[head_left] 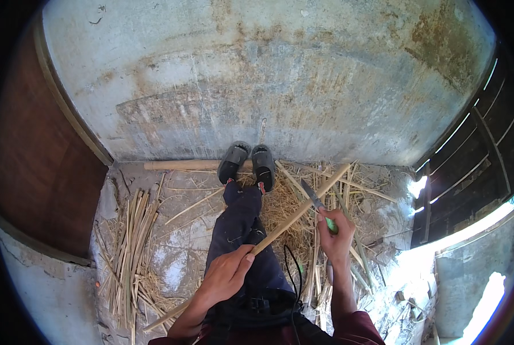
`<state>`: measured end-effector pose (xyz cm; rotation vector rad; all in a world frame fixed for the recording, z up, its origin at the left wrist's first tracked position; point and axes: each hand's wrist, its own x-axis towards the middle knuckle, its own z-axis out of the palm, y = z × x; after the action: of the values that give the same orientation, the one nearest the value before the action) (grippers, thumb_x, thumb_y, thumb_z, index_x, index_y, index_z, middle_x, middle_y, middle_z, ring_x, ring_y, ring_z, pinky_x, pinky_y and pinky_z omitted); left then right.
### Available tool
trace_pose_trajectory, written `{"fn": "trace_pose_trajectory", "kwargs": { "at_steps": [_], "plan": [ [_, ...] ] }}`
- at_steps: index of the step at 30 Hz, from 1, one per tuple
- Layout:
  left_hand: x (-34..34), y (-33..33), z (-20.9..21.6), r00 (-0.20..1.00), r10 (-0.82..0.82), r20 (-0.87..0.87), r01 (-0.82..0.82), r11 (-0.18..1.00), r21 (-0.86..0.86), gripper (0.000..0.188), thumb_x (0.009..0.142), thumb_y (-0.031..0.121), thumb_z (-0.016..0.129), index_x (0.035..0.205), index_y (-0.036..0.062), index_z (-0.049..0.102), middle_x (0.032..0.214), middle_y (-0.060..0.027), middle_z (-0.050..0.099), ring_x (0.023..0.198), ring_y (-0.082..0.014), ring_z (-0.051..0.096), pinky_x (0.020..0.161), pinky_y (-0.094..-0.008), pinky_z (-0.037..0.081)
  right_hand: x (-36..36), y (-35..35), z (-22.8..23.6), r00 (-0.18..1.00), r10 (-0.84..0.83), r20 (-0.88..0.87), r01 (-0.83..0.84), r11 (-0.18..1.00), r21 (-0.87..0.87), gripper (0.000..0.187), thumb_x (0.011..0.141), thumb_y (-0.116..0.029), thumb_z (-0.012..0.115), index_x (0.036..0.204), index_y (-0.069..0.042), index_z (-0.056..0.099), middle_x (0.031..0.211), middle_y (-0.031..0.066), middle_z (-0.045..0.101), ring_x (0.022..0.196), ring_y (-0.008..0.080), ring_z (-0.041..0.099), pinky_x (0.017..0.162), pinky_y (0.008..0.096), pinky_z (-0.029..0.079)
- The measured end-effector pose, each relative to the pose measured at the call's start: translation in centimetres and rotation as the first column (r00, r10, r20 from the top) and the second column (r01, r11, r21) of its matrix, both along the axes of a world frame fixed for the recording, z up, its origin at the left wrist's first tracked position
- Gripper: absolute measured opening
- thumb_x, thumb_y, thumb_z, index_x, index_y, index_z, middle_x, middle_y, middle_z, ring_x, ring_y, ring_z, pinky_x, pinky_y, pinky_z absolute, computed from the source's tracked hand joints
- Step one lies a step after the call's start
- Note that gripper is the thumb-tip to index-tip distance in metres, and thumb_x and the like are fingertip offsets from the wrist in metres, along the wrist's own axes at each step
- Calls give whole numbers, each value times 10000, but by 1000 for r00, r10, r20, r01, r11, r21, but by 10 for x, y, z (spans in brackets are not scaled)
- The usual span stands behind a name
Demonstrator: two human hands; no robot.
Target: The person shaves thin strips from a long wooden piece by hand using a knife and a larger blade while sitting on the floor surrounded by wood debris.
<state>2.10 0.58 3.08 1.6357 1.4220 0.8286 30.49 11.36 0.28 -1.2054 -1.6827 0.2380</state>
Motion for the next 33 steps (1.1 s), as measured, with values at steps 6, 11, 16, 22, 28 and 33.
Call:
{"fn": "trace_pose_trajectory", "kwargs": {
  "at_steps": [6, 11, 16, 22, 28, 33],
  "plan": [
    [1, 18, -15, 998, -47, 44, 49, 998, -47, 261, 1164, 225, 563, 1311, 19, 626, 815, -201, 645, 759, -414, 678, 710, -481, 499, -3, -6, -23, 993, 112, -45, -115, 991, -69, 146, 932, -68, 843, 1059, -46, 774, 865, 121, 768, 652, 212, 718, 561, 345, 517],
    [11, 33, -19, 996, -33, 84, 38, 997, -60, 286, 1151, 209, 597, 1319, -20, 628, 821, -187, 659, 732, -363, 667, 711, -440, 503, -41, -14, -30, 939, 343, 21, -343, 939, -23, 201, 911, -121, 876, 1082, -84, 778, 855, 83, 739, 639, 250, 722, 543, 374, 546],
    [9, 41, -26, 991, -5, 131, 6, 1000, -2, 287, 1133, 181, 634, 1308, -45, 660, 848, -175, 703, 657, -255, 635, 642, -399, 487, -54, -17, -32, 898, 431, 83, -427, 902, -64, 222, 890, -135, 893, 1085, -132, 788, 789, 39, 649, 590, 224, 671, 499, 371, 504],
    [8, 48, -36, 985, -11, 170, 3, 999, 48, 257, 1114, 153, 670, 1277, -46, 681, 785, -136, 674, 605, -154, 567, 583, -352, 437, -50, -11, -45, 893, 431, 130, -437, 899, 20, 233, 869, -128, 909, 1064, -148, 784, 774, 21, 630, 554, 182, 620, 469, 345, 464],
    [14, 45, -36, 979, 27, 203, -35, 999, 35, 245, 1109, 153, 684, 1269, -33, 690, 755, -119, 652, 605, -138, 556, 576, -337, 440, -40, 1, -42, 903, 411, 124, -423, 901, 100, 240, 843, -117, 925, 1031, -160, 782, 783, 27, 666, 538, 178, 630, 448, 330, 451],
    [15, 45, -29, 983, 47, 177, -51, 999, 17, 227, 1103, 160, 699, 1235, -25, 697, 735, -105, 631, 591, -129, 543, 564, -331, 436, -31, 9, -48, 925, 360, 122, -374, 919, 127, 222, 839, -94, 918, 1003, -151, 780, 788, 40, 683, 546, 184, 642, 457, 329, 463]
  ]
}}
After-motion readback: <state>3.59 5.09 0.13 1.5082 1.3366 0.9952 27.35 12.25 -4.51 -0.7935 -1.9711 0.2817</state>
